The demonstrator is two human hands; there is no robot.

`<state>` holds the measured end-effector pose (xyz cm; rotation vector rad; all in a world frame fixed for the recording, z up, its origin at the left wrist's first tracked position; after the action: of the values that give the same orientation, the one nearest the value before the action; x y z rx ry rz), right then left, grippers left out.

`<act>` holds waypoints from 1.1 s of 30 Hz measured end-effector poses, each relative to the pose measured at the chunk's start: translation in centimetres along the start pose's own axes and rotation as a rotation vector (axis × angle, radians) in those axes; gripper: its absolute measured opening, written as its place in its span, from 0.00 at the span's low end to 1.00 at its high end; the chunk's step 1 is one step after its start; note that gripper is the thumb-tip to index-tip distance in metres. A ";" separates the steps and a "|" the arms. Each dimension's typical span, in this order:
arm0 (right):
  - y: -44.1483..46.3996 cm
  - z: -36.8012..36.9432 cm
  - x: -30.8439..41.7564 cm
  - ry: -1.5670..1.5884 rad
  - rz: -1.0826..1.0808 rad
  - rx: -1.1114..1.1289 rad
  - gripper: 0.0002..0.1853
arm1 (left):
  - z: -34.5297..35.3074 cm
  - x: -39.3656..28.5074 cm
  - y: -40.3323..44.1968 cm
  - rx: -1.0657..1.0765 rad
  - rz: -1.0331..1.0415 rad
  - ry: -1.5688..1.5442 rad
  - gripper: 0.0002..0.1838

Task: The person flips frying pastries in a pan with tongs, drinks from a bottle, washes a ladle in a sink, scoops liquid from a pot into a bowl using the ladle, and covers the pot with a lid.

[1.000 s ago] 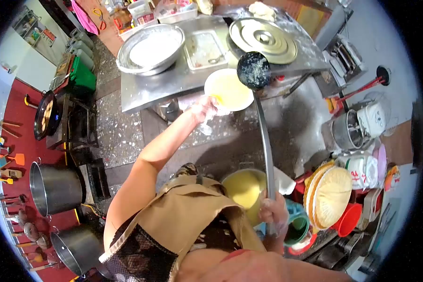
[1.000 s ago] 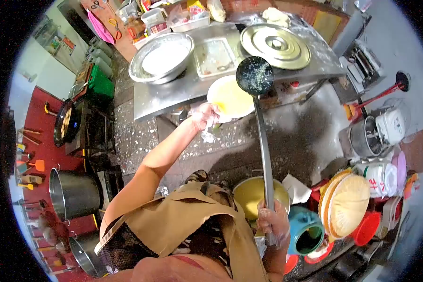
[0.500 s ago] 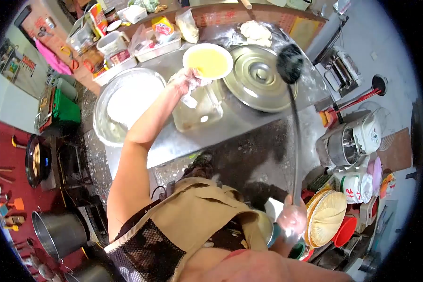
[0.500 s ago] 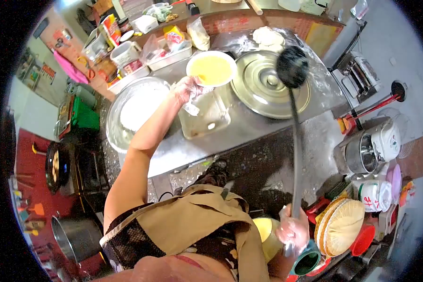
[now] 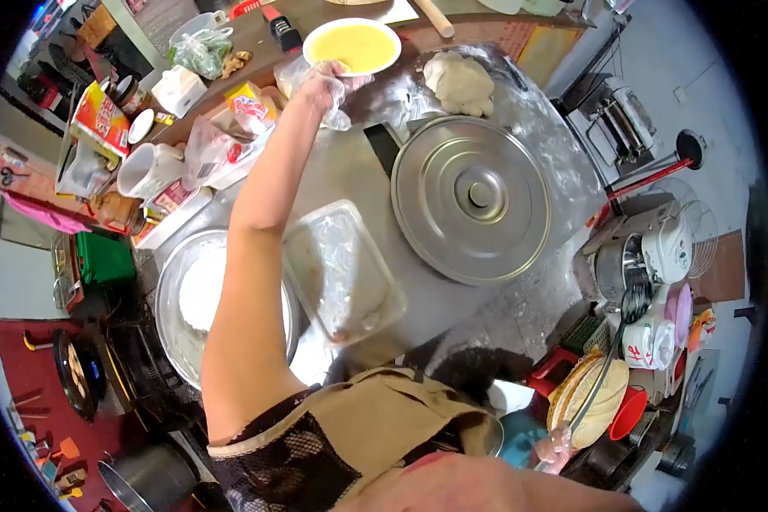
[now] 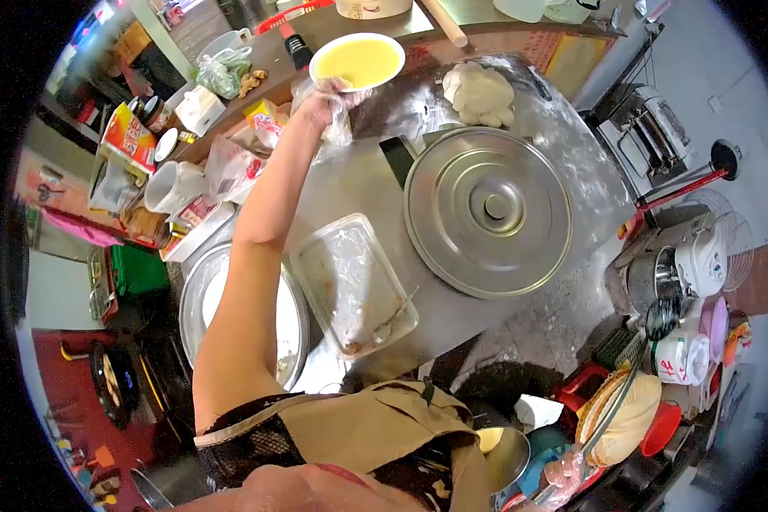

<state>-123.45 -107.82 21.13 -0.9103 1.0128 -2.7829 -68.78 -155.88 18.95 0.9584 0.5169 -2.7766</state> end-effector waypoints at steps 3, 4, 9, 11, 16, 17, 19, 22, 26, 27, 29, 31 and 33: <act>1.7 -0.4 -0.2 0.050 -0.033 -0.113 0.04 | 0.7 -1.4 4.4 -0.131 0.039 0.033 0.24; 2.1 -0.6 -0.1 0.065 -0.047 -0.144 0.04 | 0.4 -1.4 6.6 -0.213 0.050 0.006 0.14; 3.3 -2.5 0.1 0.146 -0.117 -0.294 0.04 | 0.2 -2.9 12.3 -0.338 0.149 0.047 0.06; 3.3 -3.5 0.3 0.177 -0.146 -0.341 0.04 | 0.0 -3.2 13.1 -0.380 0.196 -0.069 0.08; 2.7 -6.3 0.6 0.242 -0.214 -0.447 0.04 | -0.8 -3.9 17.2 -0.234 0.173 -0.003 0.22; 2.2 -7.1 0.6 0.262 -0.227 -0.467 0.05 | -0.8 -4.1 17.7 -0.255 0.183 -0.059 0.20; 1.1 -8.8 0.5 0.313 -0.255 -0.492 0.05 | -0.7 -4.4 17.8 -0.226 0.176 -0.010 0.22; -2.6 -11.7 0.4 0.436 -0.305 -0.519 0.05 | -0.5 -3.8 17.5 -0.145 0.174 0.122 0.26; -5.0 -15.2 -0.3 0.490 -0.341 -0.336 0.06 | 0.9 0.3 14.3 -0.043 0.196 0.316 0.31; -5.1 -16.3 -0.5 0.449 -0.341 -0.241 0.08 | 0.8 2.9 12.6 -0.023 0.221 0.409 0.32; -6.5 -17.1 -1.3 0.456 -0.353 -0.492 0.10 | 0.2 10.2 9.4 0.068 0.250 0.748 0.35; -8.0 -15.6 -2.8 0.534 -0.329 -0.392 0.10 | -1.3 21.2 6.8 0.343 0.385 1.413 0.36; -9.6 -12.2 -4.2 0.449 -0.449 -0.631 0.08 | -0.3 30.2 -0.6 0.720 1.062 1.739 0.37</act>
<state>-125.09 -92.29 17.29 -0.5993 2.0703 -3.1621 -92.35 -156.33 0.11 2.5068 -0.7566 -0.6238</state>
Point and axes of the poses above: each hand's wrist, its own y-axis towards the middle knuckle, its own z-axis out of the palm, x = y × z, the point moved 3 cm from there along y, towards the middle knuckle, and after that the axes turned 14 degrees about -x, right-handed, at the moved point
